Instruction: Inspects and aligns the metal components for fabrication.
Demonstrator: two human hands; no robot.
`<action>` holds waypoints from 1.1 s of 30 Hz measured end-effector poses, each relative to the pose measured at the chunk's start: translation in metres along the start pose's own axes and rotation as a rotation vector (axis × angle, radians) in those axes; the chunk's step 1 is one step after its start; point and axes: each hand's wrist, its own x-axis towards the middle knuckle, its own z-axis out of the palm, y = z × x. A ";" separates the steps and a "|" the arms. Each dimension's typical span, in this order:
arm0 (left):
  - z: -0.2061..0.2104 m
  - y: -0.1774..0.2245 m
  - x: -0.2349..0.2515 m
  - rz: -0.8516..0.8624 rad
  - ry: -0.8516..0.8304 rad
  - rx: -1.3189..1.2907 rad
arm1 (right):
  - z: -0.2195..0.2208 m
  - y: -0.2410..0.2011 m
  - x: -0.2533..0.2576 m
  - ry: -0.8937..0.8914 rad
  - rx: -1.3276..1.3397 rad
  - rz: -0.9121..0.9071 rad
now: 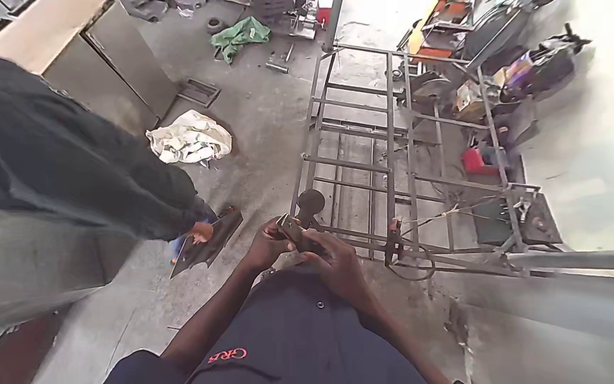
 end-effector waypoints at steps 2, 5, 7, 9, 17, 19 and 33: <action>-0.003 -0.001 0.000 -0.013 -0.017 0.022 | -0.003 0.001 0.000 -0.020 0.195 0.062; -0.006 -0.004 0.000 -0.042 -0.054 -0.030 | -0.009 -0.001 0.001 -0.051 0.453 0.108; -0.006 -0.006 -0.001 -0.043 -0.087 -0.099 | -0.013 -0.001 0.000 -0.068 0.564 0.144; -0.004 -0.009 -0.001 -0.034 -0.123 -0.167 | -0.015 0.001 -0.001 -0.086 0.660 0.177; -0.005 -0.009 0.000 -0.020 -0.191 -0.222 | -0.012 0.008 -0.005 -0.096 0.876 0.265; -0.005 -0.007 0.001 -0.021 -0.200 -0.205 | -0.011 0.007 -0.005 -0.086 0.900 0.289; -0.001 0.007 0.005 -0.016 -0.150 -0.125 | -0.006 0.022 -0.006 -0.094 1.231 0.375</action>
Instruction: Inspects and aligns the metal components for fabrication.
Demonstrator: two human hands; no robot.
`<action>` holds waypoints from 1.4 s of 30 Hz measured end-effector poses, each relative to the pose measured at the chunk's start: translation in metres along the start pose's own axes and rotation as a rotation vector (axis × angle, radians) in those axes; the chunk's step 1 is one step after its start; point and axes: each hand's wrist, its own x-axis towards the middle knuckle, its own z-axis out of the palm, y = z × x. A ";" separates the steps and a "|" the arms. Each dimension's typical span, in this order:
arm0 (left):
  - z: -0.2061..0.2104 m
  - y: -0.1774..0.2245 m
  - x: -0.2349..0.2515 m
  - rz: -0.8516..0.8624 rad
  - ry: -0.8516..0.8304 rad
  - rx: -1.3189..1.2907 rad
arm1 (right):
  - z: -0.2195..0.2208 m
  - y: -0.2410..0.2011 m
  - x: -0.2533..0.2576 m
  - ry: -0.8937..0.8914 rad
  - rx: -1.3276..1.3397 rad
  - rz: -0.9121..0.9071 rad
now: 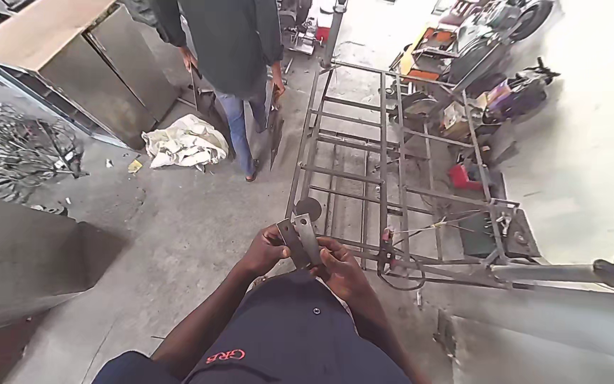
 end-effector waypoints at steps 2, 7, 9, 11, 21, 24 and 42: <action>-0.001 0.003 0.000 -0.011 0.012 0.026 | -0.001 0.002 0.001 -0.014 0.028 -0.002; 0.002 0.011 -0.001 -0.022 0.046 0.091 | 0.005 0.003 0.001 0.015 -0.067 -0.040; 0.006 0.016 0.000 -0.035 0.090 0.170 | 0.009 0.003 0.003 0.040 -0.346 -0.162; 0.012 0.019 0.002 -0.060 0.145 0.301 | 0.011 0.008 0.007 0.073 -0.700 -0.298; 0.012 0.012 0.003 -0.089 0.151 0.495 | 0.008 0.019 0.011 0.087 -0.975 -0.342; 0.014 0.012 0.017 -0.067 0.152 0.641 | -0.002 0.017 0.021 0.142 -1.028 -0.354; -0.044 -0.045 0.120 -0.051 -0.081 1.290 | -0.108 0.027 0.124 0.337 -1.213 -0.398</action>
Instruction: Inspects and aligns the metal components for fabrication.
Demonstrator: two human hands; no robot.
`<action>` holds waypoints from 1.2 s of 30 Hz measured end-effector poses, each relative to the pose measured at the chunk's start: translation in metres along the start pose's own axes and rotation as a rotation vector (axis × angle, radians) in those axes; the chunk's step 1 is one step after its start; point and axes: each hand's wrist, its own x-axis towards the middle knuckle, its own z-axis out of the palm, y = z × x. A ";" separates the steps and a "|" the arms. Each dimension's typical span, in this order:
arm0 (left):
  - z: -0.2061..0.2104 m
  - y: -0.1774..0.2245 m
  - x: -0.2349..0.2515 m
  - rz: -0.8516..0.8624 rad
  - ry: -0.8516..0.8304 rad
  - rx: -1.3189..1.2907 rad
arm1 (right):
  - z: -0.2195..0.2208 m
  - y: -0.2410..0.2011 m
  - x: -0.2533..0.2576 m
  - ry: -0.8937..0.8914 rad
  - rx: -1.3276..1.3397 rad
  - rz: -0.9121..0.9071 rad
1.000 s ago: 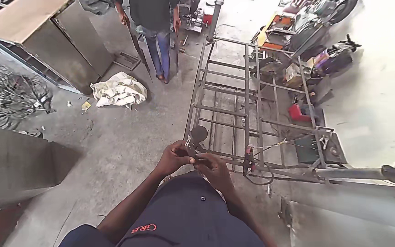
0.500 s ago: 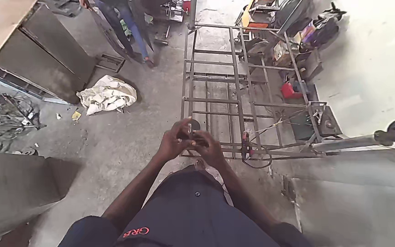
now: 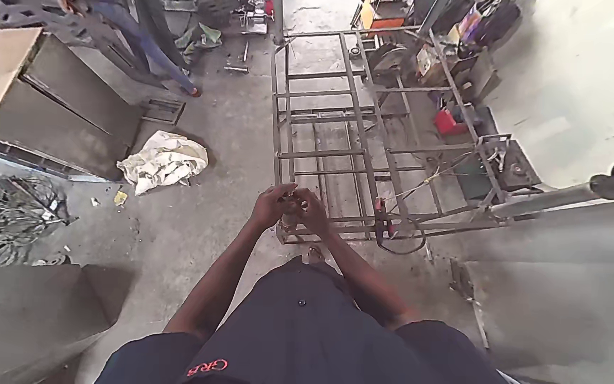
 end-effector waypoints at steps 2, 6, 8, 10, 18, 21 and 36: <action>0.002 -0.001 -0.003 0.013 -0.006 0.006 | -0.003 -0.002 -0.003 -0.021 0.013 0.003; 0.000 0.007 0.000 -0.056 -0.028 0.021 | -0.012 -0.008 0.001 -0.072 0.031 0.020; -0.005 0.009 0.000 -0.082 0.024 -0.016 | -0.015 -0.008 0.002 -0.073 0.015 0.028; -0.012 0.007 -0.003 -0.050 0.125 -0.161 | -0.017 -0.001 0.002 -0.055 0.038 0.052; -0.022 0.015 -0.013 -0.178 0.169 -0.479 | -0.028 0.004 0.008 -0.124 0.029 0.037; -0.019 0.028 -0.003 -0.183 0.068 -0.315 | -0.027 0.008 0.006 -0.125 0.078 0.009; -0.005 0.037 0.020 -0.130 -0.029 0.099 | -0.031 0.008 0.007 -0.147 0.139 -0.036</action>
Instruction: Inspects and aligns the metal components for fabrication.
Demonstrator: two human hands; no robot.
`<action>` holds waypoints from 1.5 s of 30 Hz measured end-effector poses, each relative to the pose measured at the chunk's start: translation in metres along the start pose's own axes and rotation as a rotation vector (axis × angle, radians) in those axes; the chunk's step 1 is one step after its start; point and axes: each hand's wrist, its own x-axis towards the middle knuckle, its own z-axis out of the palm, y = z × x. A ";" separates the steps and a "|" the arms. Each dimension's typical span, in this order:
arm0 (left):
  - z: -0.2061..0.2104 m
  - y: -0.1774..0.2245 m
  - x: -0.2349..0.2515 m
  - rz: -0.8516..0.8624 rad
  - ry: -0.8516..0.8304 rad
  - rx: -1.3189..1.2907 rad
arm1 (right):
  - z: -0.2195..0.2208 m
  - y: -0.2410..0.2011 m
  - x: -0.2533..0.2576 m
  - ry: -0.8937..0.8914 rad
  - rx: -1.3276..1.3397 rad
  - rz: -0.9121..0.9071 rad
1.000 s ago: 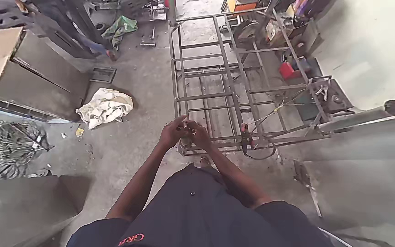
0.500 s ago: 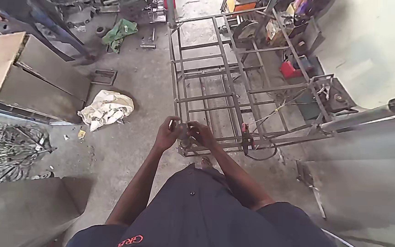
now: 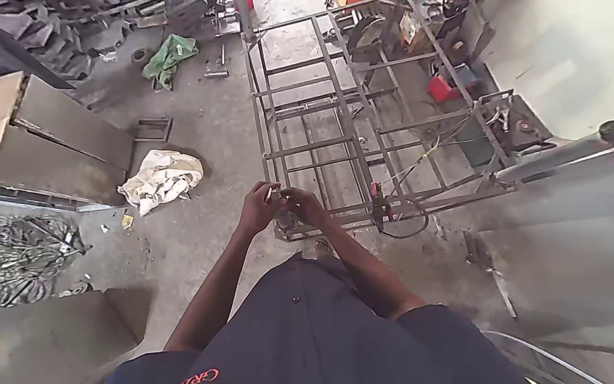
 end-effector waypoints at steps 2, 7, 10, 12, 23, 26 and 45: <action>0.001 0.001 0.000 -0.009 -0.006 0.000 | -0.001 -0.001 0.000 0.007 -0.025 -0.012; 0.005 0.004 0.000 -0.031 0.015 -0.052 | -0.001 0.004 0.000 0.014 0.025 0.000; 0.004 0.004 0.000 -0.031 0.022 -0.031 | -0.001 0.006 0.000 0.020 0.050 0.010; 0.004 0.004 0.000 -0.028 0.025 -0.011 | -0.001 0.005 0.002 0.022 0.053 0.016; 0.008 0.008 0.000 -0.036 0.047 -0.002 | -0.004 0.009 0.007 -0.010 0.057 0.016; 0.008 0.007 0.000 -0.027 0.056 -0.018 | -0.005 0.007 0.008 -0.014 0.053 0.023; 0.014 0.011 0.004 -0.066 0.073 0.018 | -0.136 0.190 -0.128 0.605 -0.418 0.994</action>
